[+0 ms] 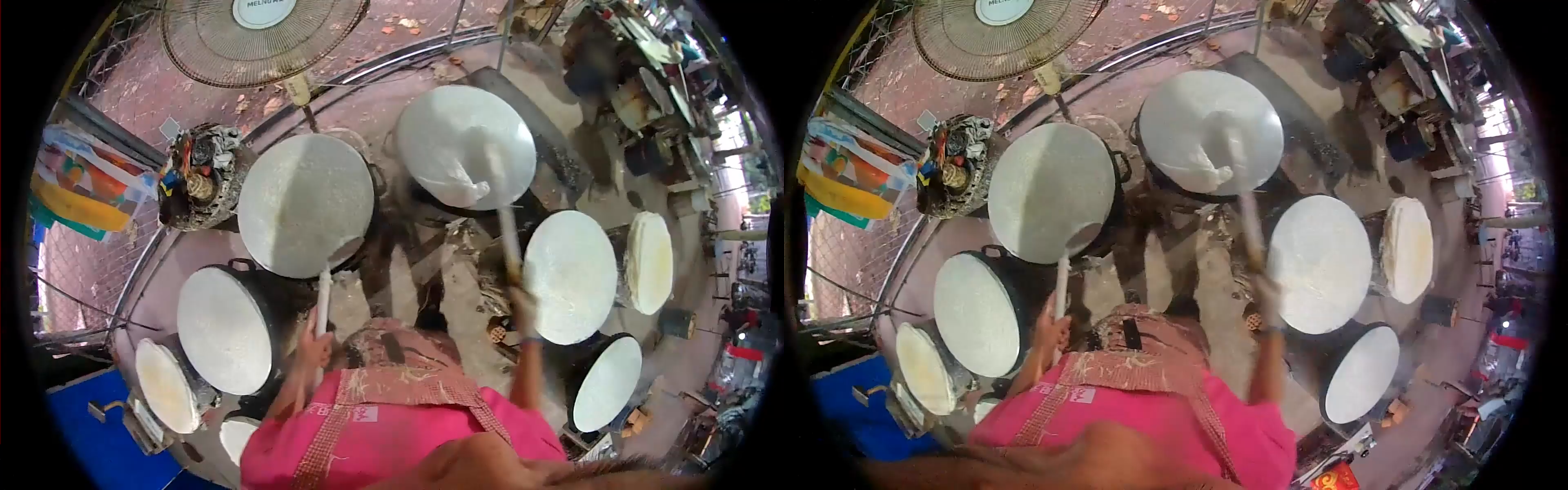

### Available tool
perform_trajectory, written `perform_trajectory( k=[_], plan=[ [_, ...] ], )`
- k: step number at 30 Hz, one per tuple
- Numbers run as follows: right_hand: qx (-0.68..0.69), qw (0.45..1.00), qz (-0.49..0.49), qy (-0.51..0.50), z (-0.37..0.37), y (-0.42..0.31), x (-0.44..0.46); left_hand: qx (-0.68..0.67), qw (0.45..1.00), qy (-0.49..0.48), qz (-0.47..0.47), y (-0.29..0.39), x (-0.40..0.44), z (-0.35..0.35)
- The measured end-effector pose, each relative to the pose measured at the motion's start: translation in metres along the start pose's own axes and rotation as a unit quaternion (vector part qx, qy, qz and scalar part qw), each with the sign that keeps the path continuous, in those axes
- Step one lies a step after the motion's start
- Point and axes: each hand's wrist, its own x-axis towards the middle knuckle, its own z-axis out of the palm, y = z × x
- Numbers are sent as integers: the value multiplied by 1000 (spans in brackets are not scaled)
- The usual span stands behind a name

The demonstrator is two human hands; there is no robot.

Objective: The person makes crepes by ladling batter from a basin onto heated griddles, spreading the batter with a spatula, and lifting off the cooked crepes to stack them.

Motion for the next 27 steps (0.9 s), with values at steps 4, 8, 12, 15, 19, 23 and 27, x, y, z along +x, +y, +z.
perform_trajectory(
  k=[4, 8, 12, 15, 19, 23, 27],
  plan=[
    [-242, 941, -211, 103, 177, -3, 29, -52, 997, -54, 26, 5, -21, -8],
    [-388, 911, -83, 109, 134, -46, 2, -94, 991, -90, 27, -9, -38, -28],
    [-318, 919, -148, 182, 124, -52, -7, -279, 937, -206, -41, -30, -42, -49],
    [-315, 925, -142, 159, 177, -71, 6, -449, 770, -451, -46, -65, -8, -66],
    [-216, 953, -155, 146, 140, -23, 35, -476, 724, -495, -55, -65, -3, -70],
    [-173, 968, -72, 165, 97, -84, 37, -432, 778, -455, -18, -53, -13, -49],
    [-398, 908, -98, 85, 153, -108, 32, -420, 813, -395, -74, -55, 12, -35]
  ],
)
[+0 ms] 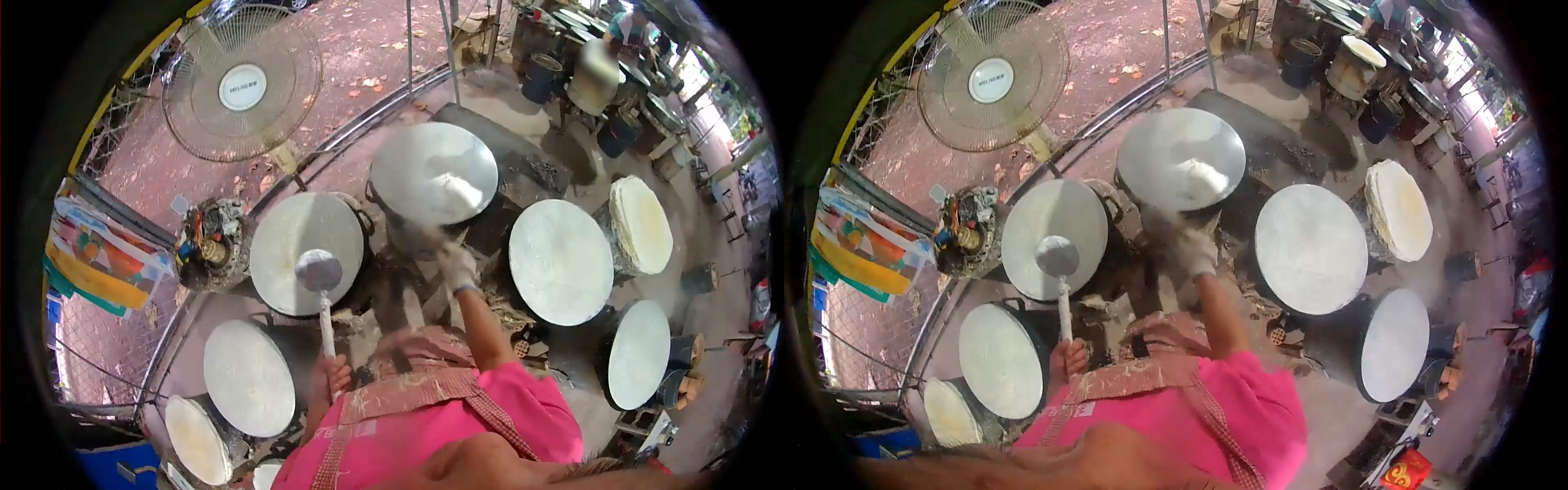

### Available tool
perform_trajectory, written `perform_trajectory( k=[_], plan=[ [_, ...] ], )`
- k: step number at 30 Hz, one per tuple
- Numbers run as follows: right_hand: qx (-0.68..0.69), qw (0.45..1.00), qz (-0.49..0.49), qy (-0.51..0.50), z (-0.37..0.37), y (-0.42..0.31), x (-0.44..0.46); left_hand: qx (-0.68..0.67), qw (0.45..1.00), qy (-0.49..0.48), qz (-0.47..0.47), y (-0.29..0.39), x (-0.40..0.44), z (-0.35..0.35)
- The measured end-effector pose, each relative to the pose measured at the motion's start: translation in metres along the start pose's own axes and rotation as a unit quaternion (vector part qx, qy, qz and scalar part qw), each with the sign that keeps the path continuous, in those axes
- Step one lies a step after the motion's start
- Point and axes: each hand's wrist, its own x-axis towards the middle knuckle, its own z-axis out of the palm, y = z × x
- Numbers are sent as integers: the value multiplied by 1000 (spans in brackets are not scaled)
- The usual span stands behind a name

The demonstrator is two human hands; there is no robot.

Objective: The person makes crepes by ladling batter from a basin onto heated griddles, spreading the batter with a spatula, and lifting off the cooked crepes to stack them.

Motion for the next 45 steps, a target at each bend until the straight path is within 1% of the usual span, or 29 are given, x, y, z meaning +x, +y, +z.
perform_trajectory(
  k=[2, 4, 6, 8, 10, 11, 12, 13, 14, 16, 17, 18, 20, 22, 23, 24, 26, 28, 29, 30, 31, 32, 34, 38, 39, 40, 42, 44, 45],
  plan=[
    [72, 997, -38, 7, 28, 52, -14, -19, 997, -30, -63, -2, 8, 20],
    [213, 976, 29, 37, 45, 117, 11, -9, 996, -51, -67, 4, 9, 0],
    [-9, 995, -28, 91, 32, 141, 42, -21, 997, -28, -63, 3, 8, 9],
    [216, 964, 74, 136, -4, 78, 64, -57, 995, -20, -78, 7, 18, 17],
    [108, 978, -28, 176, 14, 55, 51, -88, 992, -6, -91, 3, 27, 18],
    [-1, 990, -84, 113, 27, 64, 35, -91, 991, 6, -98, 7, 28, 17],
    [-32, 995, -67, 71, 32, 72, 20, -92, 990, 13, -105, 12, 32, 16],
    [-64, 996, -52, 27, 36, 81, 5, -88, 988, 87, -89, 17, 29, 3],
    [-17, 999, 34, 5, 24, 91, -4, -29, 993, 76, -91, 20, 30, 5],
    [43, 995, 20, 83, 6, 111, 15, 86, 990, 65, -91, 20, 31, 17],
    [165, 981, 84, 62, -6, 102, 39, 62, 986, 140, -71, 20, 28, 13],
    [281, 946, 151, 57, -44, 70, 58, -20, 987, 128, -97, 19, 40, 28],
    [176, 968, 59, 169, -13, 70, 99, 50, 987, 122, -96, 24, 56, 24],
    [-37, 992, -40, 114, 11, 83, 57, 112, 961, 242, -68, 21, 58, 46],
    [-115, 973, -140, 142, 12, 97, 19, 145, 943, 295, -56, 21, 65, 58],
    [19, 982, -76, 170, -3, 89, 5, 162, 933, 317, -42, 21, 67, 61],
    [290, 931, 44, 216, -42, 75, 7, 182, 926, 331, -26, 23, 72, 60],
    [204, 959, 91, 176, 2, 108, 120, 191, 919, 345, -17, 21, 72, 55],
    [264, 948, 76, 160, -10, 100, 171, 194, 916, 349, -13, 19, 72, 53],
    [180, 963, 129, 152, -20, 85, 226, 194, 914, 356, -10, 18, 72, 52],
    [196, 956, 131, 176, -49, 66, 254, 198, 912, 359, -7, 17, 71, 52],
    [172, 967, 150, 115, -53, 76, 280, 202, 909, 365, -3, 17, 70, 52],
    [327, 921, 190, 93, -55, 85, 255, 209, 904, 372, 6, 18, 67, 53],
    [329, 928, 76, 157, 22, 64, 186, 211, 903, 373, 26, 14, 54, 45],
    [340, 935, 98, 9, -19, 35, 162, 216, 902, 373, 30, 13, 51, 42],
    [208, 968, 134, 44, -10, 38, 168, 224, 901, 370, 36, 13, 49, 40],
    [427, 900, 39, 81, -49, 64, 140, 228, 900, 366, 56, 9, 42, 43],
    [658, 735, 142, 86, -34, 98, 133, 200, 914, 342, 90, 12, 49, 61],
    [502, 858, 77, 79, 5, 113, 130, 219, 908, 340, 109, 8, 47, 66]
  ],
)
